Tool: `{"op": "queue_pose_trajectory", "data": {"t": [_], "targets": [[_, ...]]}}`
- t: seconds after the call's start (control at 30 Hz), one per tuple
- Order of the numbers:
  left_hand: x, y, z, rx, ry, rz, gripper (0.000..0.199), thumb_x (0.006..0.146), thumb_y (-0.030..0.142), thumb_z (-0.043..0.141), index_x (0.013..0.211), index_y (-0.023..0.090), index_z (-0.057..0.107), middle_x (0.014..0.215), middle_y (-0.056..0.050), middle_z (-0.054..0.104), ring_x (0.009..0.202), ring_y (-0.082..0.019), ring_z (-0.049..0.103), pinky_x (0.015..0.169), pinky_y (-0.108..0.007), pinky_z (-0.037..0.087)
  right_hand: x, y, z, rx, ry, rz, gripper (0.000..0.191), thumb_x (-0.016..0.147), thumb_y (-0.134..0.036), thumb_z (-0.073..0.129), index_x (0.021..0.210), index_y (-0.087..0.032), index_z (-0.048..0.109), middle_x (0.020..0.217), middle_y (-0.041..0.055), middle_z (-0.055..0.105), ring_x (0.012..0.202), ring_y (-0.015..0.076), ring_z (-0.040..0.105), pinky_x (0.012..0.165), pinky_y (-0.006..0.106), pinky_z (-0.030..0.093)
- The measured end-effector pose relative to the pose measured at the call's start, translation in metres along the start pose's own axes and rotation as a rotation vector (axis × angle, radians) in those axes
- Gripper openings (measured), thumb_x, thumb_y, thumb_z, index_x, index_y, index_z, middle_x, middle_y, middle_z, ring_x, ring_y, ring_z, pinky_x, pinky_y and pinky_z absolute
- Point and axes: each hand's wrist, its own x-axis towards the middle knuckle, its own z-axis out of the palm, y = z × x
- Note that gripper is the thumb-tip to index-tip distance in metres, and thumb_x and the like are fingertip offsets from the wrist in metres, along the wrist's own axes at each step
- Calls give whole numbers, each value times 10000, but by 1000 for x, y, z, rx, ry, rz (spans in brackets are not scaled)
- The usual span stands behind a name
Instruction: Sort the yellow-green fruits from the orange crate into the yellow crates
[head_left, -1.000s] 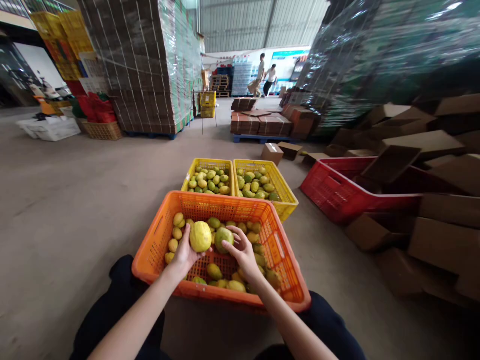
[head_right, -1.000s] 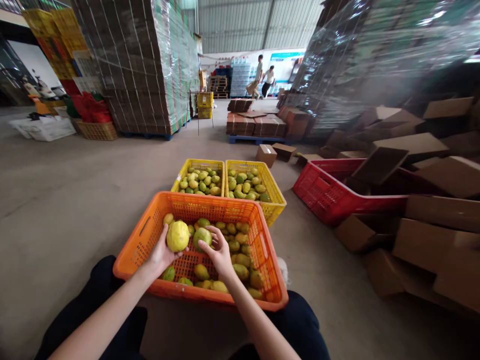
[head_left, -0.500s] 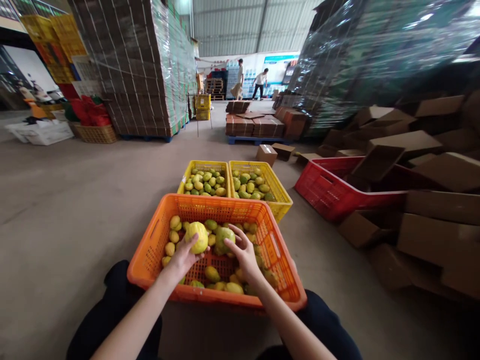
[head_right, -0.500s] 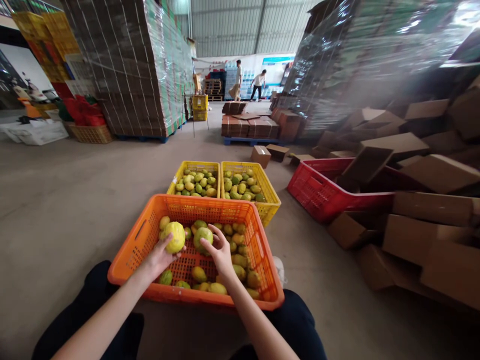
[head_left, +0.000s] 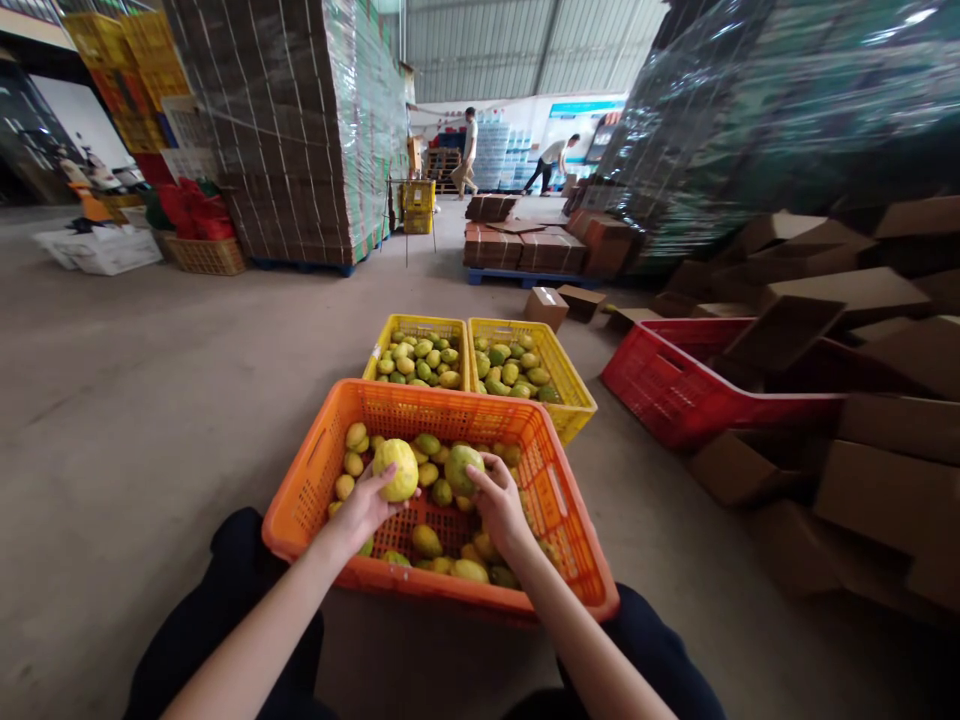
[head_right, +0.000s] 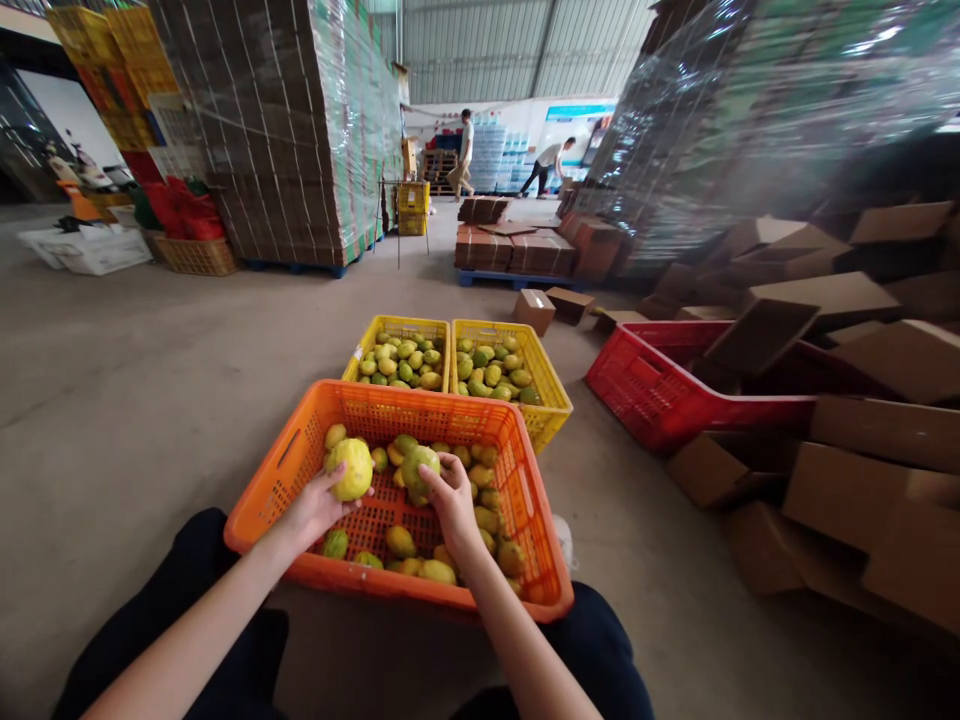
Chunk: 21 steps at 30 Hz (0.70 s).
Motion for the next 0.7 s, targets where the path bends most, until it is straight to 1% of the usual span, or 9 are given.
{"op": "queue_pose_trajectory", "data": {"t": [0.1,0.2,0.3,0.37,0.47,0.57,0.63,0.7], "targets": [[-1,2,1,-22,10,-8,547,737,201,766,1237,177,547,999,-98,692,798,-213,703,572,-237,520,2,0,-2,10,-3,1,420,618,-434,799,886,-247,535,791,-9,688,659,202,654,535,309,516],[-1,3,1,-30,-1,9,560,738,177,765,1252,194,543,1009,-91,692,801,-206,706,603,-241,531,4,-1,-1,67,-40,30,380,625,-423,777,872,-251,545,780,-12,687,675,203,658,546,305,514],[0,2,1,-28,-29,18,579,727,192,785,1253,195,544,997,-86,692,798,-206,706,630,-251,537,4,-2,3,127,-111,53,316,647,-426,729,864,-255,576,822,3,698,740,215,670,594,326,535],[1,1,2,-24,-56,24,585,728,214,792,1257,196,543,992,-85,693,822,-216,706,642,-257,536,4,-3,5,138,-136,61,311,658,-444,707,879,-252,604,877,27,711,793,235,676,636,354,548],[1,-1,5,-46,-88,-1,544,726,250,795,1215,180,566,997,-95,697,863,-232,704,663,-272,538,2,-4,8,161,-144,93,342,650,-491,711,869,-238,638,901,53,718,776,243,674,674,380,552],[2,-2,11,-169,-83,-95,466,747,399,763,1107,145,610,1021,-123,703,836,-244,703,704,-332,554,-3,-3,9,166,-171,134,385,662,-503,718,935,-242,645,886,45,708,719,222,659,623,356,540],[3,-2,15,-302,-39,-141,431,794,491,686,1048,148,628,988,-112,714,809,-239,704,754,-389,562,-5,-1,11,139,-178,144,429,673,-494,721,1023,-267,620,909,32,697,738,218,657,596,333,531],[6,-3,18,-436,30,-157,344,853,479,601,972,157,634,877,-76,720,797,-225,705,811,-429,557,-7,5,12,115,-181,138,458,678,-494,720,1066,-284,598,925,25,687,769,219,658,604,328,535]]}}
